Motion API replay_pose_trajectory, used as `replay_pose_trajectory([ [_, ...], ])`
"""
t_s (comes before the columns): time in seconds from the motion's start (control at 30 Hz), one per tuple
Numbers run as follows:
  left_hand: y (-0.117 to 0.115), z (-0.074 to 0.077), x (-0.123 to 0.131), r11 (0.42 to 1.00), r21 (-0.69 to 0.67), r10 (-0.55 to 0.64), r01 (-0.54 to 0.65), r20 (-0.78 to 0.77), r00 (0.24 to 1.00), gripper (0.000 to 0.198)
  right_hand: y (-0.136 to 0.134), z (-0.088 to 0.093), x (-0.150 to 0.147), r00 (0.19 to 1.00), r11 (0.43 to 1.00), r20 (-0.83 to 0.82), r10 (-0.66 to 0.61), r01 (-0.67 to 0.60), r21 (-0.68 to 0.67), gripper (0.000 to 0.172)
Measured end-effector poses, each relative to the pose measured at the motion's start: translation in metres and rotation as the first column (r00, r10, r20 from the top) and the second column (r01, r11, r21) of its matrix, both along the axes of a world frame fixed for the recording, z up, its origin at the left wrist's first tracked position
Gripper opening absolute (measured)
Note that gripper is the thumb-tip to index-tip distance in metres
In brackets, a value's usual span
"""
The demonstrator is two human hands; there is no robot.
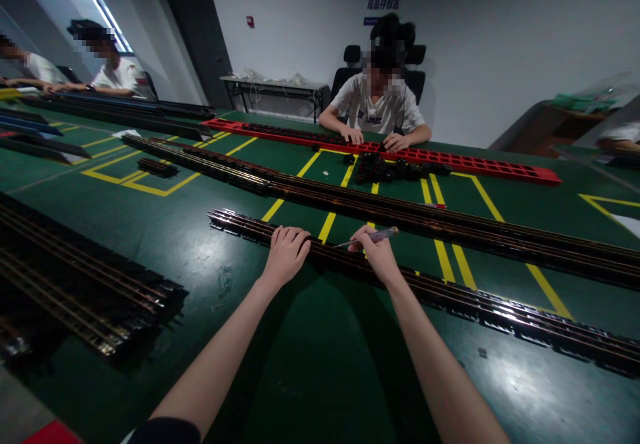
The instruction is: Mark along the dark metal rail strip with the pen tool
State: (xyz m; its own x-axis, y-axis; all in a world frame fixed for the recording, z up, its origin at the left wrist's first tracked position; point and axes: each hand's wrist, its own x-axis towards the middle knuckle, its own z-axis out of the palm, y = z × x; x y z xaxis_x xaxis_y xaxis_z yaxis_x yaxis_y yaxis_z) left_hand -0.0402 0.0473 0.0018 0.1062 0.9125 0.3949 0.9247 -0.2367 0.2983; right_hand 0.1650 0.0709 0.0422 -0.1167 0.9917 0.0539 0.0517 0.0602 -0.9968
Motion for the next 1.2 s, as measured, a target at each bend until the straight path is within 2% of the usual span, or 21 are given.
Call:
replay_pose_trajectory([
  [0.57,0.0006,-0.0026,-0.0008,1.0,0.016,-0.003,0.003,0.007,1.0,0.033,0.0026,-0.0051,0.0025,0.999,0.999,-0.012,-0.032,0.032,0.014,0.022],
  [0.87,-0.0004,0.0003,-0.0001,1.0,-0.014,0.006,-0.006,0.002,1.0,0.034,0.0004,-0.004,0.0011,0.996,0.995,0.081,-0.037,0.029,0.095,0.022],
  [1.07,-0.0005,0.0012,0.0002,1.0,-0.006,0.005,-0.005,0.004,1.0,0.035,0.0019,-0.0021,-0.0006,0.994,0.995,0.11,-0.027,0.017,0.097,0.022],
  [1.2,0.0007,-0.0002,-0.0009,0.999,0.015,0.044,-0.045,0.005,0.999,0.034,0.0045,-0.0013,-0.0062,0.991,0.997,0.126,-0.051,0.042,0.072,0.021],
])
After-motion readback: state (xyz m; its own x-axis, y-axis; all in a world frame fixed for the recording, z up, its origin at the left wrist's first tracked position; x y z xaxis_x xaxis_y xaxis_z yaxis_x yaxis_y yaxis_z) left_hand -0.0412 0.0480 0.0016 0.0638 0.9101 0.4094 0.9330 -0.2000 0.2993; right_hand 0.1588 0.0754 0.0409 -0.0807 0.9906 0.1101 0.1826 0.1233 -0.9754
